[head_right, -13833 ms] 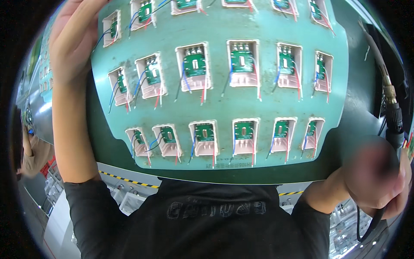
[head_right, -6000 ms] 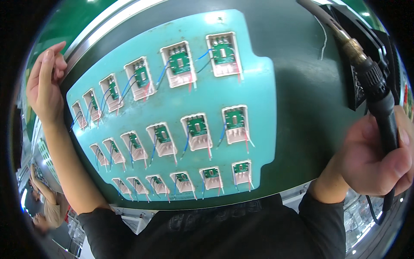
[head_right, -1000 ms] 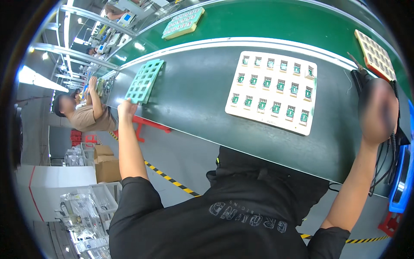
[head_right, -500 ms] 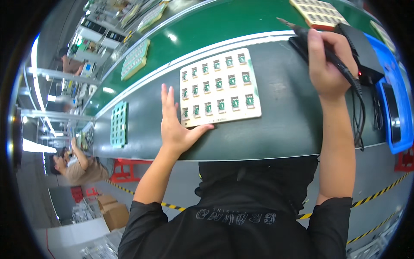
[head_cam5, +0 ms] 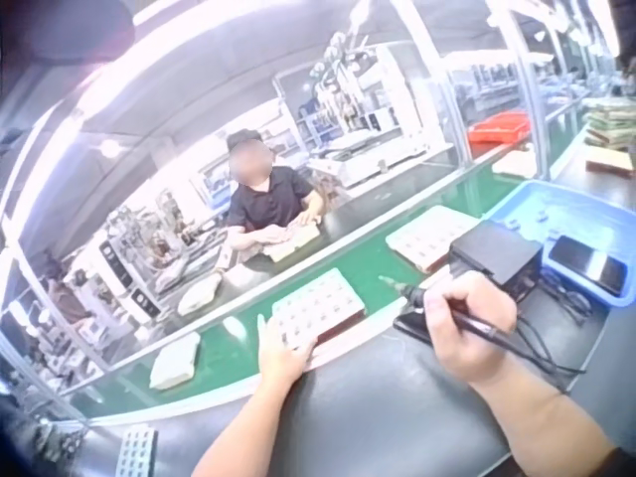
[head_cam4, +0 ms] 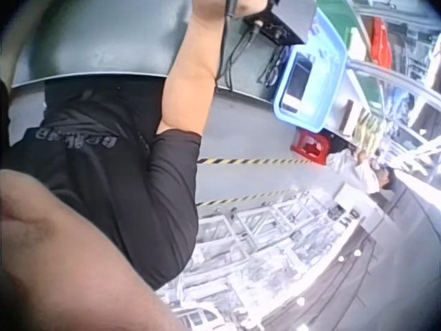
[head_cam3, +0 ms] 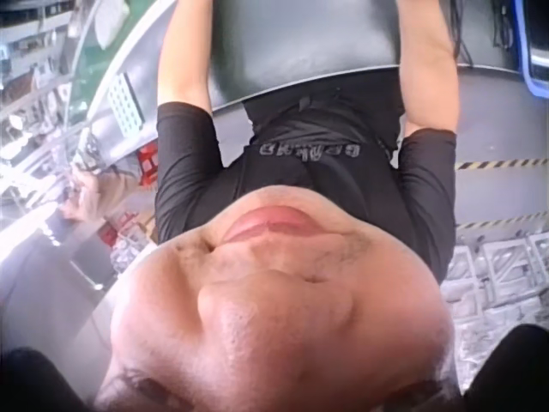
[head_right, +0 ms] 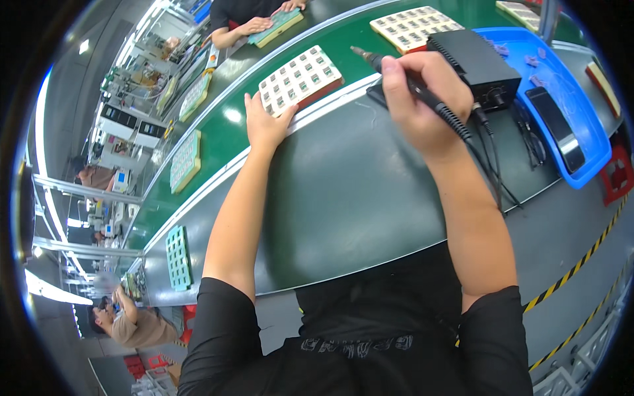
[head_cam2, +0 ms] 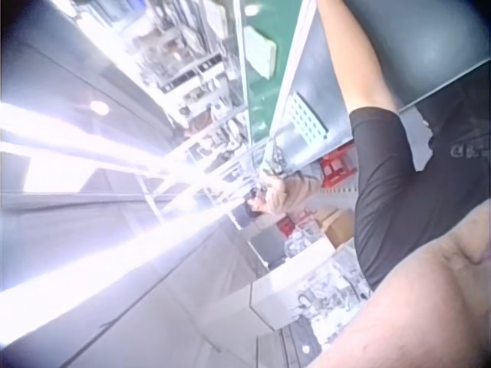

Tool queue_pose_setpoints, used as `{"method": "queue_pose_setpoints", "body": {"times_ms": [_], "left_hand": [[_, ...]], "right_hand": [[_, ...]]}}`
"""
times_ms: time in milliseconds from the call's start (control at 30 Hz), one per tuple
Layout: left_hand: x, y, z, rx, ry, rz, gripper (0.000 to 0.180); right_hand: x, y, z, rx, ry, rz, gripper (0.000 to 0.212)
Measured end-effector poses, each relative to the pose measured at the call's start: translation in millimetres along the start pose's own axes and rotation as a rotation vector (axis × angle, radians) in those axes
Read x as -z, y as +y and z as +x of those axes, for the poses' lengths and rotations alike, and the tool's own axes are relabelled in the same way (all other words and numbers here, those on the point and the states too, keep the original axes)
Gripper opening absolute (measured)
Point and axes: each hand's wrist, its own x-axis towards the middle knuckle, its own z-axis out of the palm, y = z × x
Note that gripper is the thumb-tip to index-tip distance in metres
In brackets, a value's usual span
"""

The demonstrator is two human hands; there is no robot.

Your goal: Soldering wires to small PCB components mounted in a plastic jig on an assembly line.

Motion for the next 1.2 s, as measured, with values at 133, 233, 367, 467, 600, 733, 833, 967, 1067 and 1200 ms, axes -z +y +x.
{"method": "queue_pose_setpoints", "body": {"times_ms": [133, 233, 367, 467, 600, 733, 833, 967, 1067, 1200], "left_hand": [[23, 1, -22, -0.080, 0.108, -0.048, 0.070], [67, 10, -63, -0.197, 0.128, -0.284, 0.051], [104, 24, -103, -0.195, 0.066, -0.340, 0.020], [87, 6, -92, -0.095, -0.081, -0.480, 0.015], [84, 3, -87, -0.019, -0.173, -0.450, 0.009], [84, 4, -84, -0.110, -0.167, -0.467, 0.008], [79, 2, -81, -0.077, -0.154, -0.497, 0.008], [79, 3, -81, -0.014, -0.165, -0.530, 0.008], [82, -2, -80, -0.003, -0.215, -0.490, 0.011], [81, -5, -80, 0.025, -0.136, -0.577, 0.007]], "right_hand": [[5, -31, 6, 0.044, -0.017, -0.063, 0.011], [9, -42, 10, 0.134, -0.055, -0.077, 0.009], [9, -58, -7, 0.159, -0.137, -0.078, 0.002], [-10, -56, -4, 0.107, -0.149, -0.021, 0.011], [-14, -50, -10, 0.017, -0.180, -0.089, 0.012], [-16, -44, -11, 0.001, -0.149, -0.077, 0.013], [-19, -38, -15, -0.125, -0.127, -0.042, 0.017], [-22, -29, -19, -0.191, -0.095, 0.023, 0.020], [-26, -31, -18, -0.288, -0.073, 0.128, 0.020], [-28, -27, -22, -0.225, -0.088, 0.032, 0.020]]}}
